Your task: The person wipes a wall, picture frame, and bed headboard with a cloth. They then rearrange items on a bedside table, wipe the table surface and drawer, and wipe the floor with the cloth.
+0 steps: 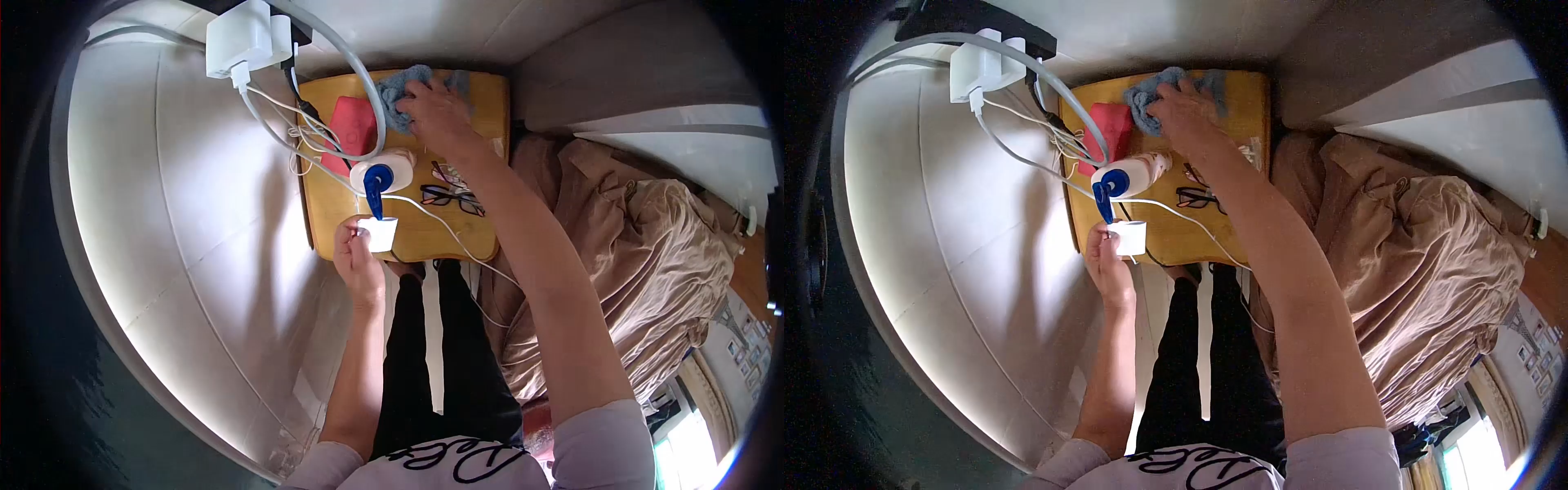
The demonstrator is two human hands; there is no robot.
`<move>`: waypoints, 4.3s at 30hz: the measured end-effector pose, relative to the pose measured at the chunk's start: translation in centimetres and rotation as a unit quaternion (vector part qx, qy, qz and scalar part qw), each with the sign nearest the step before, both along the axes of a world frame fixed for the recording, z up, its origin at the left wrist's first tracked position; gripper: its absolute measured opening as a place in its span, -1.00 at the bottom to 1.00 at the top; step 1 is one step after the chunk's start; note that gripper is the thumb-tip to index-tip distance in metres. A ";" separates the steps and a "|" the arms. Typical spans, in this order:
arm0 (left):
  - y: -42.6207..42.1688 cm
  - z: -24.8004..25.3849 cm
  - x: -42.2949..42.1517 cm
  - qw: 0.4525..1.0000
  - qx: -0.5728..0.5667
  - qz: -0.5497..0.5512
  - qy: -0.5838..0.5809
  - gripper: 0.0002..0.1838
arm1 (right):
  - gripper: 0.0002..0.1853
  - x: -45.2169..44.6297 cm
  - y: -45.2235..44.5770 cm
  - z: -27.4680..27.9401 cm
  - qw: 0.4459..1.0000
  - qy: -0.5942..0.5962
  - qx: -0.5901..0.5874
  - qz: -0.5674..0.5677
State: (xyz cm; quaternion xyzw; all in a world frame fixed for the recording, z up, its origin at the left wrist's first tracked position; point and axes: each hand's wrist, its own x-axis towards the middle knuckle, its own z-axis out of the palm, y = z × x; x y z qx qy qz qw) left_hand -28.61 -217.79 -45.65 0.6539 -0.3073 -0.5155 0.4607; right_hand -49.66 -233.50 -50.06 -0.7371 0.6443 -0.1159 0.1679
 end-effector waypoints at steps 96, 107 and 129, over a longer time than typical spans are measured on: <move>2.8 3.4 -2.0 0.951 0.168 -0.074 0.247 -0.64 | -0.66 -10.0 18.8 13.0 0.753 -0.524 0.024 -0.396; -11.5 2.3 -15.5 0.843 -0.176 -0.439 -0.255 -0.71 | -0.68 -7.4 31.1 11.5 0.838 -0.337 0.120 -0.412; -6.5 -1.0 -14.2 0.546 -0.207 -0.603 -0.544 -0.32 | -0.68 -4.7 34.4 12.6 0.844 -0.327 0.090 -0.415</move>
